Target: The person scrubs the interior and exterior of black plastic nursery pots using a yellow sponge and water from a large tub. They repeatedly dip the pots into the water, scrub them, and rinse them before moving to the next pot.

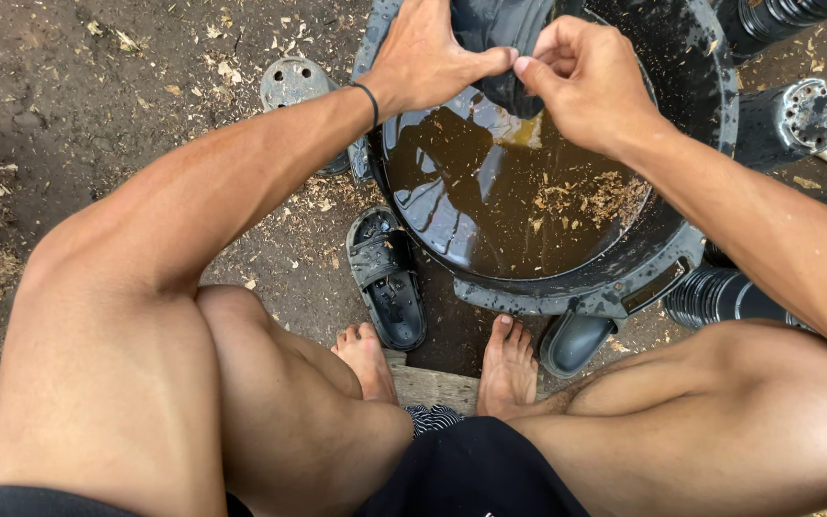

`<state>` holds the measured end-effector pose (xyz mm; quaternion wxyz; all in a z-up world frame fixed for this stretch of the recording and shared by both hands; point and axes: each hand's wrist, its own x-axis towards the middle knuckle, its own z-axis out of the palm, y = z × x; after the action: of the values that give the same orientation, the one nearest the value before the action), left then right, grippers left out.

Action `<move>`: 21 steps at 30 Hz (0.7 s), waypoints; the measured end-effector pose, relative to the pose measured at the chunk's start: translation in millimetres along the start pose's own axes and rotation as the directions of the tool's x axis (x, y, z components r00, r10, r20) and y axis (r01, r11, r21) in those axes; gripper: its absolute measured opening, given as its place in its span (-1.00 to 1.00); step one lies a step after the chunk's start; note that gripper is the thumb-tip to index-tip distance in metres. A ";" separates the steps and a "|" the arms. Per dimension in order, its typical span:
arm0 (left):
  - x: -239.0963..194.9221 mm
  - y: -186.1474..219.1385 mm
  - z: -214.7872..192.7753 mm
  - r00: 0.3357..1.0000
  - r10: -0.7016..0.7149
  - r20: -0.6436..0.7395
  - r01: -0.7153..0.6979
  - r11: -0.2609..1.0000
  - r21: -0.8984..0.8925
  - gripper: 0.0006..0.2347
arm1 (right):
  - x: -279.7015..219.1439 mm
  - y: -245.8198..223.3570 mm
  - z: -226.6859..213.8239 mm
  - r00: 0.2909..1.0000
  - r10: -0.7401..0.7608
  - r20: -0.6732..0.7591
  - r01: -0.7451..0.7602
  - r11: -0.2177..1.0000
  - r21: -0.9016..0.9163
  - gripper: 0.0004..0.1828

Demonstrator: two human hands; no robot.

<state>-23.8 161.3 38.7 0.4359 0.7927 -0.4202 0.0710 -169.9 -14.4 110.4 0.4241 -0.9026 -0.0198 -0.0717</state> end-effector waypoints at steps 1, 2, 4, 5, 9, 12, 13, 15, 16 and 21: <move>2.4 -1.8 -4.0 0.999 -0.016 0.039 0.016 1.000 0.009 -0.29 | 0.9 -1.8 0.0 1.000 0.002 0.006 -0.002 1.000 -0.011 -0.87; 5.3 -3.0 -8.8 0.997 -0.033 0.075 0.032 0.999 0.021 -0.30 | 2.5 -4.4 0.4 0.999 0.042 -0.007 -0.042 0.999 -0.018 -0.87; 7.9 -2.7 -16.7 0.987 -0.087 0.138 0.087 0.996 0.011 -0.33 | 5.4 -11.6 5.3 0.993 0.119 -0.027 -0.119 0.992 -0.032 -0.86; 7.8 -1.8 -19.9 0.979 -0.116 0.167 0.117 0.993 0.007 -0.35 | 5.0 -15.6 8.1 0.989 0.140 -0.039 -0.141 0.989 -0.037 -0.86; 11.3 1.9 -26.8 0.997 0.039 0.060 -0.040 0.999 0.017 -0.39 | 7.5 -25.2 14.8 0.984 0.158 -0.085 -0.160 0.987 -0.015 -0.84; 12.6 1.2 -31.2 0.995 0.020 0.097 -0.018 0.999 -0.029 -0.40 | 7.4 -26.0 17.4 0.984 0.154 -0.095 -0.154 0.988 0.006 -0.84; 13.8 1.4 -32.4 0.994 0.004 0.110 -0.001 0.999 -0.034 -0.40 | 7.7 -26.0 17.7 0.983 0.153 -0.099 -0.153 0.988 0.008 -0.84; 15.0 2.9 -33.2 0.993 -0.008 0.121 0.013 0.999 -0.039 -0.40 | 7.6 -25.2 17.6 0.983 0.150 -0.106 -0.152 0.988 -0.004 -0.83; 16.2 3.9 -33.8 0.993 -0.003 0.120 0.007 0.999 -0.038 -0.40 | 8.0 -25.2 18.0 0.983 0.149 -0.111 -0.151 0.988 -0.008 -0.83; 20.3 10.5 -35.3 0.986 -0.038 0.161 0.037 0.999 0.009 -0.37 | 4.2 -24.1 15.2 0.985 0.113 -0.129 -0.115 0.993 -0.010 -0.81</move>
<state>-9.6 172.7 76.6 0.3994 0.8049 -0.4389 -0.0005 -166.4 12.5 119.8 0.4201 -0.8994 0.0597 -0.1052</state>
